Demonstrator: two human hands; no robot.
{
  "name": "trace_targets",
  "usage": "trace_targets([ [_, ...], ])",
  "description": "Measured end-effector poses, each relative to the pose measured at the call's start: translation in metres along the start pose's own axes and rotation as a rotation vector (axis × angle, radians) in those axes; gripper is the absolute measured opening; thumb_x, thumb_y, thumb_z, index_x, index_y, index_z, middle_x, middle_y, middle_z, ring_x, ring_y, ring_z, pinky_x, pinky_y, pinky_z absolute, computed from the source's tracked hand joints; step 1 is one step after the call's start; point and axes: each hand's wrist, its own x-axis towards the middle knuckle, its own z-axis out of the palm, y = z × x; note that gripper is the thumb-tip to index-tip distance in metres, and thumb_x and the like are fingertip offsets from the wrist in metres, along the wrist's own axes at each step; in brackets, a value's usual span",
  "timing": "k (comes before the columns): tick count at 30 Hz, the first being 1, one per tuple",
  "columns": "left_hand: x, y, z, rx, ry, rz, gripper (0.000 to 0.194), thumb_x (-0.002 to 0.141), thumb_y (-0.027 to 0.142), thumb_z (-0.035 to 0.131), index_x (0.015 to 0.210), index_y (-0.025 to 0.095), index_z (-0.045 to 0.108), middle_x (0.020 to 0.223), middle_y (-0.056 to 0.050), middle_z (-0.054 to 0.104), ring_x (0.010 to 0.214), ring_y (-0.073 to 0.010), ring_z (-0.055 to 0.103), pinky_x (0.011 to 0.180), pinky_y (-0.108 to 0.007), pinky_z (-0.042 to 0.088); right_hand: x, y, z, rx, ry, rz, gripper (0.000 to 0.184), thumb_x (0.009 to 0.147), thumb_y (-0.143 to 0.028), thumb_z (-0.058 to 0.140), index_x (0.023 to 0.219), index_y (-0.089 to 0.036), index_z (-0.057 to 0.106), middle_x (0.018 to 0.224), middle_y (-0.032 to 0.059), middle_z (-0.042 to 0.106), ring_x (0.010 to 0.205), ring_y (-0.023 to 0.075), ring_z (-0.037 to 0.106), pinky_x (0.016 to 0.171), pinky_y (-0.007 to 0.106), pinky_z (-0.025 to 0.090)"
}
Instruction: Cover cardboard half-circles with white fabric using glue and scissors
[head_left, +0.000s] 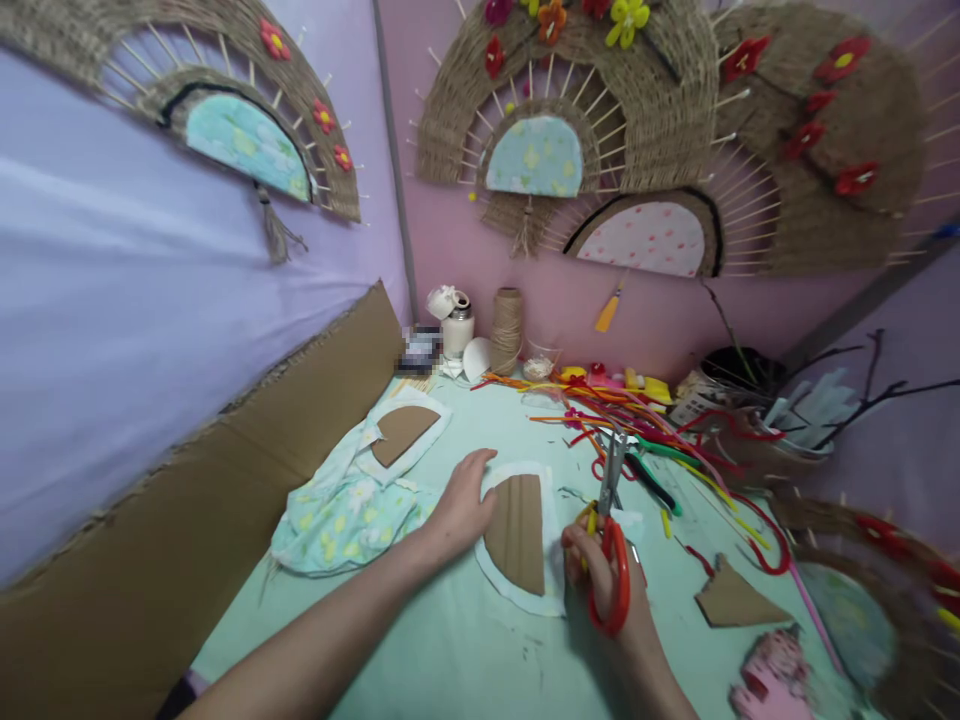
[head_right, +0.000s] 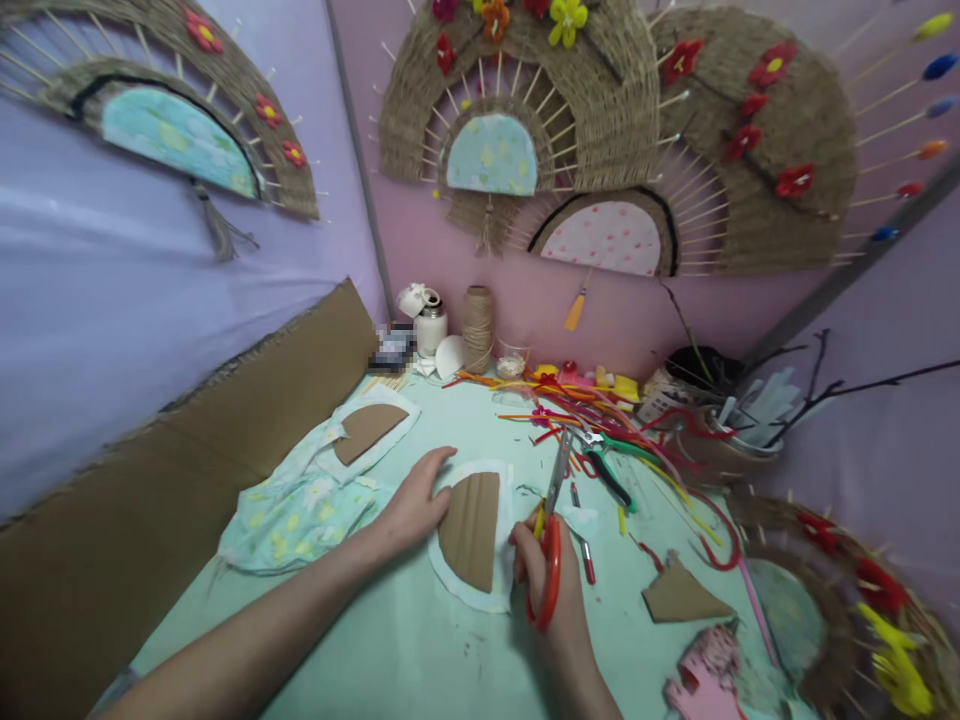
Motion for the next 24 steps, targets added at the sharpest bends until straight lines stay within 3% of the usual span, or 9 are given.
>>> trace_targets([
  [4,-0.004,0.002,0.011,-0.119,0.024,-0.028,0.059,0.068,0.006,0.047,0.126,0.015,0.048,0.139,-0.015,0.044,0.133,-0.0229,0.037,0.112,-0.040,0.029,0.001,0.006,-0.001,0.007,-0.076,0.072,0.030,0.083,-0.047,0.060,0.071,-0.020,0.055,0.049,-0.0033,0.048,0.045,0.0123,0.044,0.045,0.024,0.033],
  [12,0.007,0.018,0.008,-0.539,0.024,-0.451,0.053,0.069,0.014,0.057,0.121,0.017,0.048,0.132,-0.016,0.050,0.115,-0.0238,0.053,0.095,-0.035,0.042,0.005,-0.004,0.002,0.261,-0.046,0.180,0.030,0.079,-0.042,0.061,0.063,-0.018,0.054,0.044,-0.0048,0.044,0.040,0.0088,0.038,0.041,0.021,0.031],
  [16,0.004,0.022,0.007,-0.714,-0.101,-0.541,0.053,0.067,0.016,0.059,0.119,0.017,0.048,0.112,-0.013,0.063,0.095,-0.0225,0.062,0.083,-0.034,0.045,0.006,-0.004,0.002,0.309,-0.060,0.201,0.029,0.079,-0.039,0.061,0.061,-0.018,0.052,0.042,-0.0055,0.042,0.039,0.0079,0.037,0.041,0.020,0.030],
  [19,-0.002,0.027,0.005,-0.729,-0.228,-0.501,0.055,0.069,0.021,0.062,0.122,0.016,0.048,0.103,-0.011,0.067,0.086,-0.0236,0.063,0.076,-0.034,0.046,0.007,-0.002,0.001,0.320,-0.052,0.198,0.028,0.078,-0.038,0.063,0.061,-0.019,0.052,0.043,-0.0052,0.045,0.039,0.0079,0.036,0.041,0.020,0.031],
  [24,-0.009,0.032,0.003,-0.618,-0.264,-0.239,0.071,0.066,0.019,0.069,0.133,0.019,0.045,0.125,-0.011,0.060,0.112,-0.0270,0.055,0.095,-0.035,0.040,0.009,0.000,0.000,0.335,-0.039,0.201,0.025,0.077,-0.036,0.063,0.062,-0.018,0.053,0.047,-0.0035,0.051,0.039,0.0078,0.038,0.042,0.021,0.033],
])
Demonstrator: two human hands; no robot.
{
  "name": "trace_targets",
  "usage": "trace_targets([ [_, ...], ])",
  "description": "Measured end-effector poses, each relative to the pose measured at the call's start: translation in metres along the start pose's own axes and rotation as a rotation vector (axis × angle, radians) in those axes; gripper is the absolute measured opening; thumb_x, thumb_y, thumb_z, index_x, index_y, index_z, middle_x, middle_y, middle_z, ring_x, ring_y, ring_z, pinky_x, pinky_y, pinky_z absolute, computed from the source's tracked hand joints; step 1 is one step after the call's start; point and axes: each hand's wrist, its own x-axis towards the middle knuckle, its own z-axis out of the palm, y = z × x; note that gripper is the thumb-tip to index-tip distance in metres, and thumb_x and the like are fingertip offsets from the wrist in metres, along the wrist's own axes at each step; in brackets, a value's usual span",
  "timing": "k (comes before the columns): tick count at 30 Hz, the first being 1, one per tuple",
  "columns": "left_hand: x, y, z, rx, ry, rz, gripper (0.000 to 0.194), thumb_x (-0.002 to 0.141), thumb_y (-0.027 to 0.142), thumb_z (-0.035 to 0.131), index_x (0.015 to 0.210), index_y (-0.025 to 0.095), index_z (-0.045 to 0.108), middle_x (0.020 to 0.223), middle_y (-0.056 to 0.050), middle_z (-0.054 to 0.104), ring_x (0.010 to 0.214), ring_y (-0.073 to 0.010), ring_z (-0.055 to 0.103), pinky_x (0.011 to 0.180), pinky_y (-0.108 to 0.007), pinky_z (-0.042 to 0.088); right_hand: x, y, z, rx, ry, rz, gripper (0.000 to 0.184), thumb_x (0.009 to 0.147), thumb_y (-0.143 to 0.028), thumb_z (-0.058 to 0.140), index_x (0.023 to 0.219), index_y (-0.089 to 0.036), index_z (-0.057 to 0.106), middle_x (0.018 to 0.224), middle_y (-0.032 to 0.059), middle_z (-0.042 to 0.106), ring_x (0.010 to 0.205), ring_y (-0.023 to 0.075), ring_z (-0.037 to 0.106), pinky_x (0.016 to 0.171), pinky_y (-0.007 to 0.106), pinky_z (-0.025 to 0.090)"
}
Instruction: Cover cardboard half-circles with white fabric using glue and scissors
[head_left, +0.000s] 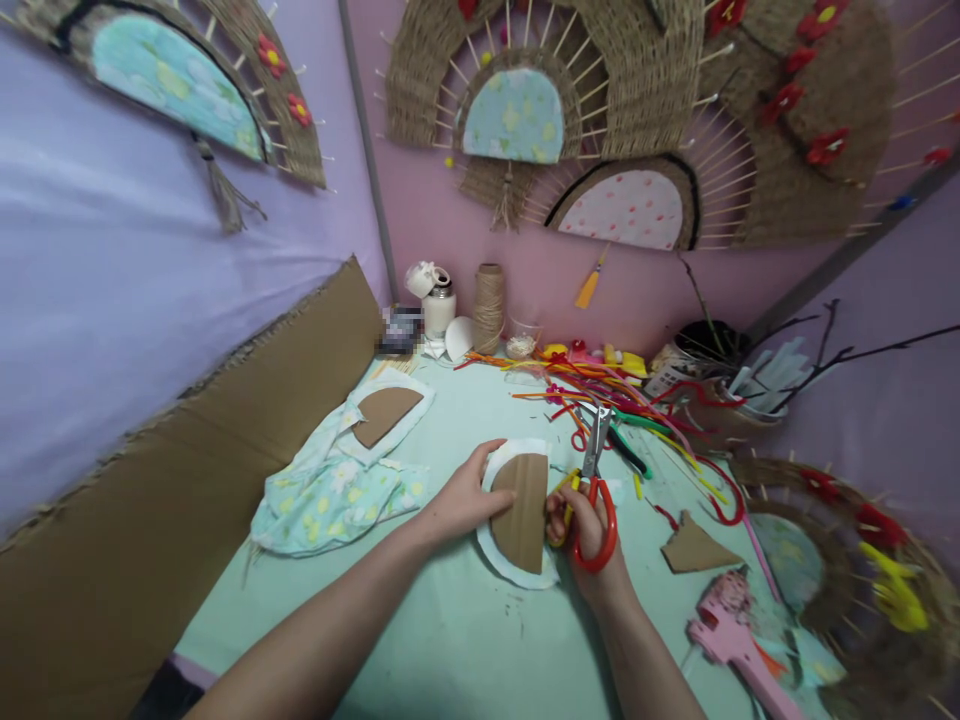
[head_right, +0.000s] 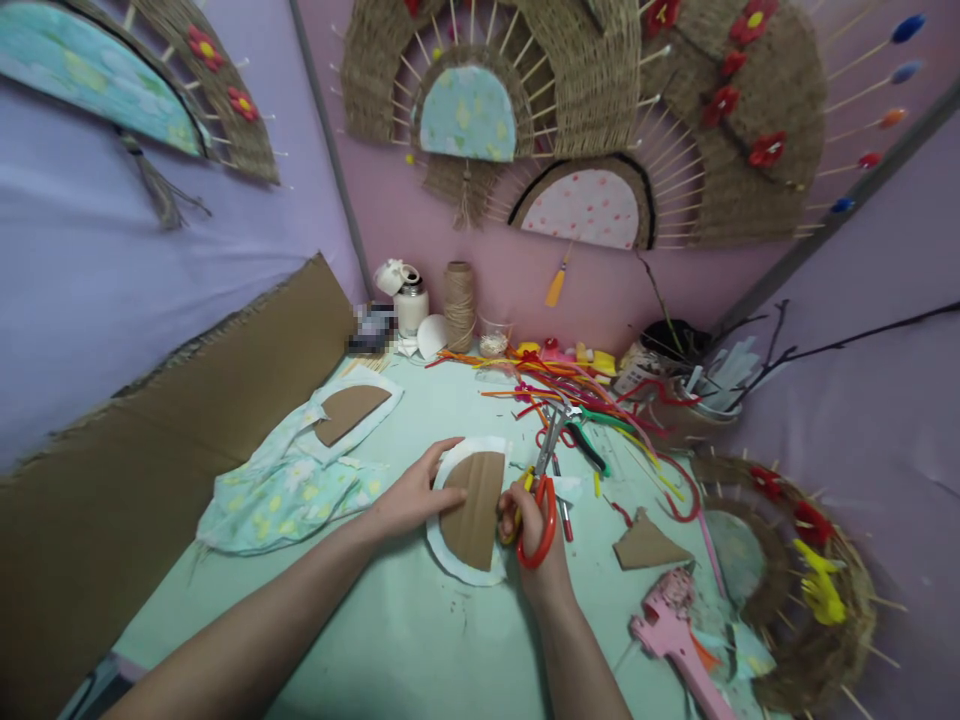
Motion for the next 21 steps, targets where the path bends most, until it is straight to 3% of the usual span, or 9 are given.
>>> trace_targets([
  [5,0.000,-0.004,0.010,0.008,0.067,0.097,0.070,0.066,0.011,0.064,0.133,0.019,0.047,0.139,-0.009,0.049,0.128,-0.0259,0.042,0.108,-0.034,0.027,0.000,-0.001,0.001,0.007,-0.010,0.015,0.026,0.077,-0.037,0.063,0.062,-0.018,0.053,0.048,-0.0039,0.051,0.039,0.0070,0.038,0.042,0.021,0.033],
  [9,0.005,-0.002,0.016,-0.304,0.097,-0.046,0.064,0.064,0.011,0.064,0.126,0.017,0.049,0.126,-0.011,0.059,0.112,-0.0260,0.055,0.096,-0.036,0.040,0.000,-0.002,0.000,0.015,0.014,0.021,0.026,0.076,-0.037,0.064,0.062,-0.019,0.052,0.045,-0.0052,0.048,0.037,0.0073,0.037,0.040,0.021,0.032],
  [14,0.020,0.004,0.005,-0.619,0.010,-0.237,0.037,0.059,0.012,0.071,0.094,0.011,0.062,0.086,-0.008,0.070,0.078,-0.0210,0.063,0.076,-0.033,0.045,0.000,-0.002,0.000,0.019,0.003,0.016,0.026,0.075,-0.037,0.065,0.064,-0.019,0.051,0.051,-0.0036,0.053,0.038,0.0072,0.037,0.040,0.022,0.032],
  [17,0.027,0.001,-0.003,-0.719,-0.046,-0.274,0.031,0.059,0.009,0.070,0.090,0.011,0.066,0.082,-0.008,0.071,0.075,-0.0191,0.063,0.077,-0.031,0.044,-0.001,-0.002,0.001,0.036,-0.005,-0.004,0.025,0.074,-0.036,0.066,0.065,-0.019,0.050,0.056,-0.0032,0.055,0.039,0.0068,0.038,0.040,0.022,0.031],
  [21,0.031,-0.009,-0.006,-0.841,-0.102,-0.305,0.037,0.065,0.010,0.067,0.102,0.010,0.066,0.088,-0.011,0.073,0.084,-0.0227,0.066,0.085,-0.035,0.045,-0.003,-0.003,0.002,0.032,-0.017,-0.021,0.025,0.075,-0.035,0.066,0.066,-0.020,0.049,0.056,-0.0030,0.054,0.040,0.0074,0.038,0.040,0.022,0.031],
])
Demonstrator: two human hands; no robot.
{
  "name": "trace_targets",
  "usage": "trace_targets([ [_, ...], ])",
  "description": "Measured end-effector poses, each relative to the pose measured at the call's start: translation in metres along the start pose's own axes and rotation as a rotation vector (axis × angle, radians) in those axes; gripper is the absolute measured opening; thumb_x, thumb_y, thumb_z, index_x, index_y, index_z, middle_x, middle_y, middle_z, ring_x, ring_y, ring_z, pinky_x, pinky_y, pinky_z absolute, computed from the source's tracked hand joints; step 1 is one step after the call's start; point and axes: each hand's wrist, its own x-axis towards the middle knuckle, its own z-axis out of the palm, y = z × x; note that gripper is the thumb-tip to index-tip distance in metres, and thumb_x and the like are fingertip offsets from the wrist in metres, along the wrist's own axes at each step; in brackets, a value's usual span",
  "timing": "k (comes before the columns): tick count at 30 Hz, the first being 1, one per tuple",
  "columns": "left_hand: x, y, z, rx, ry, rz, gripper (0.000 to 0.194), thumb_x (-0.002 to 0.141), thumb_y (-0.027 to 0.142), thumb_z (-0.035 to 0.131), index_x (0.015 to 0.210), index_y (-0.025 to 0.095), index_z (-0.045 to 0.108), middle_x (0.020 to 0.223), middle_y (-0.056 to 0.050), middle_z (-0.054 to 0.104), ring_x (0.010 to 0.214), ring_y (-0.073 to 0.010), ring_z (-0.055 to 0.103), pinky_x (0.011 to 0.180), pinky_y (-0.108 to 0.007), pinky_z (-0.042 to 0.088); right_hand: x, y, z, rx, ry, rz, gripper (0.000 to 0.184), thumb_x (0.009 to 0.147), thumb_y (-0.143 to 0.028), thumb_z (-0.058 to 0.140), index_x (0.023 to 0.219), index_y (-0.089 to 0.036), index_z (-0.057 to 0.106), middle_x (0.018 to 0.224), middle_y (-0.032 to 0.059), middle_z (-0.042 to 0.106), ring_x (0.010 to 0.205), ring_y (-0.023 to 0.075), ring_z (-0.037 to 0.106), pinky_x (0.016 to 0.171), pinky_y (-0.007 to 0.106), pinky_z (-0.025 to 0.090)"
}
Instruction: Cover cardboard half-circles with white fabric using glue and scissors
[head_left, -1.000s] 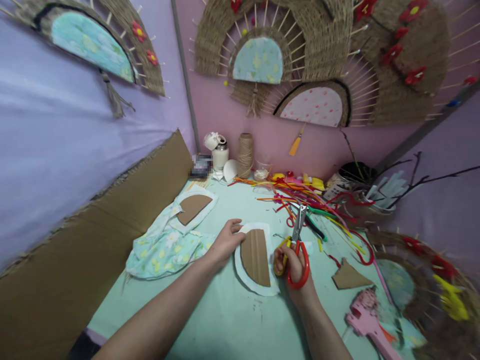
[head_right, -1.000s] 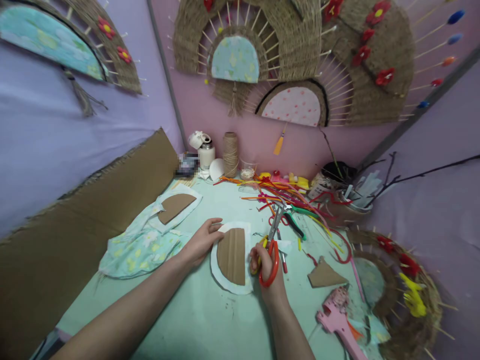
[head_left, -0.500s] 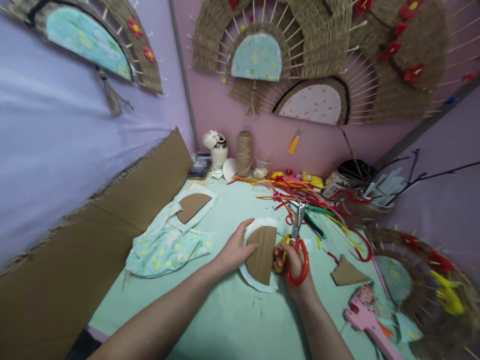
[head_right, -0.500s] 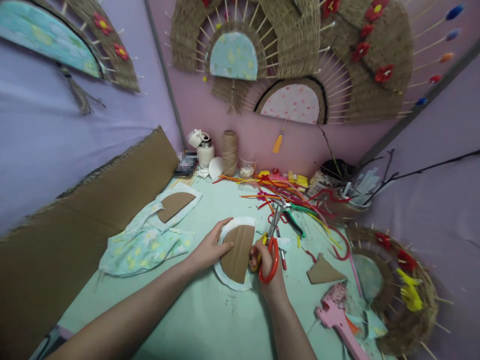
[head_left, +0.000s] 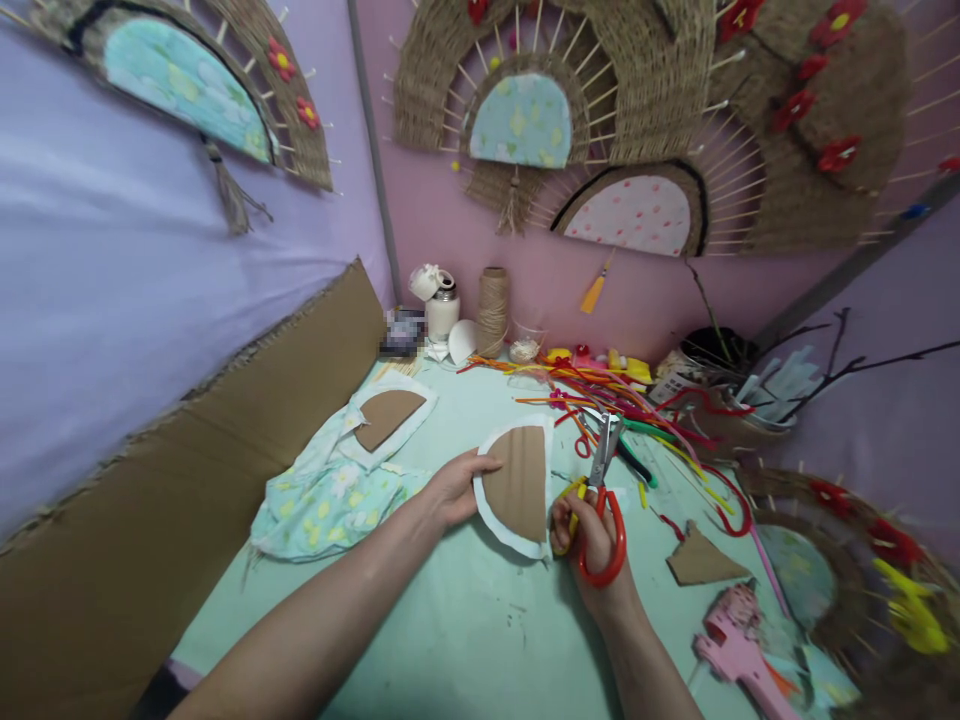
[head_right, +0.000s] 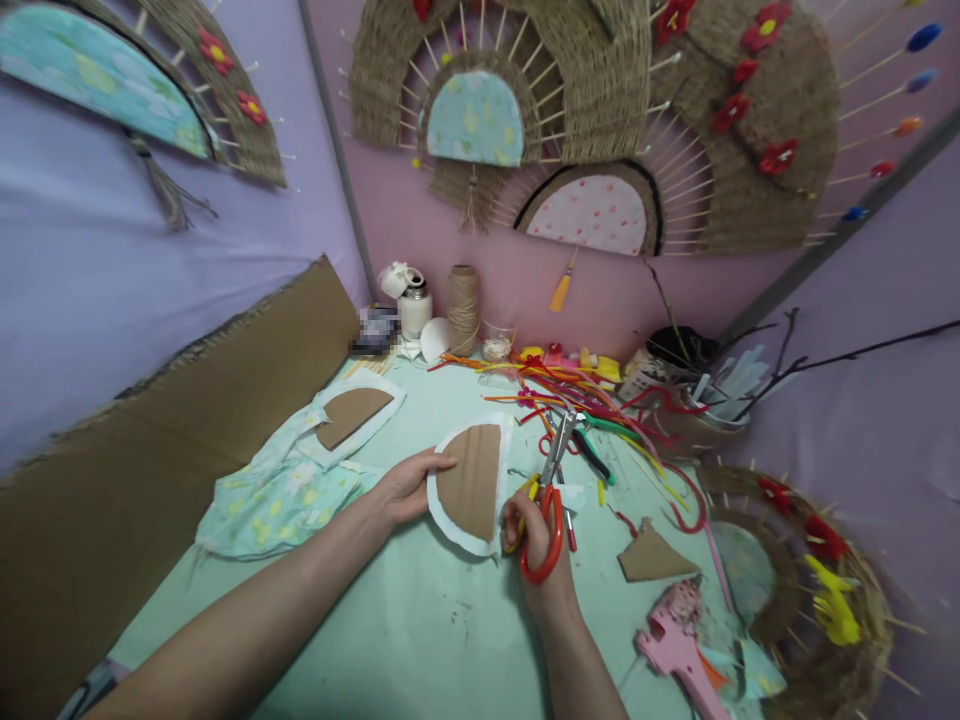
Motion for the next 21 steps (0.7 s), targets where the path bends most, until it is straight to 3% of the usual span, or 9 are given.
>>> trace_targets([
  [8,-0.001,-0.002,-0.010,-0.136,0.095,-0.043,0.056,0.067,0.004,0.060,0.123,0.005,0.055,0.090,-0.012,0.074,0.094,-0.0258,0.068,0.096,-0.040,0.044,-0.002,-0.001,0.001,-0.004,-0.027,-0.061,0.024,0.078,-0.035,0.065,0.068,-0.020,0.049,0.055,-0.0039,0.053,0.040,0.0078,0.039,0.040,0.022,0.031],
  [16,0.001,0.001,-0.016,-0.172,0.051,-0.043,0.054,0.071,0.011,0.061,0.125,0.006,0.053,0.097,-0.014,0.073,0.101,-0.0285,0.065,0.098,-0.045,0.044,-0.004,-0.008,0.001,-0.022,-0.040,-0.095,0.024,0.078,-0.036,0.065,0.068,-0.020,0.049,0.054,-0.0041,0.050,0.042,0.0084,0.039,0.041,0.023,0.032],
  [21,-0.002,0.010,-0.013,-0.240,0.139,-0.018,0.053,0.074,0.011,0.058,0.126,0.007,0.051,0.091,-0.011,0.073,0.099,-0.0267,0.066,0.097,-0.044,0.045,0.000,-0.023,-0.005,-0.185,-0.103,-0.102,0.028,0.075,-0.044,0.067,0.072,-0.021,0.051,0.060,-0.0030,0.054,0.042,0.0090,0.042,0.040,0.023,0.034],
])
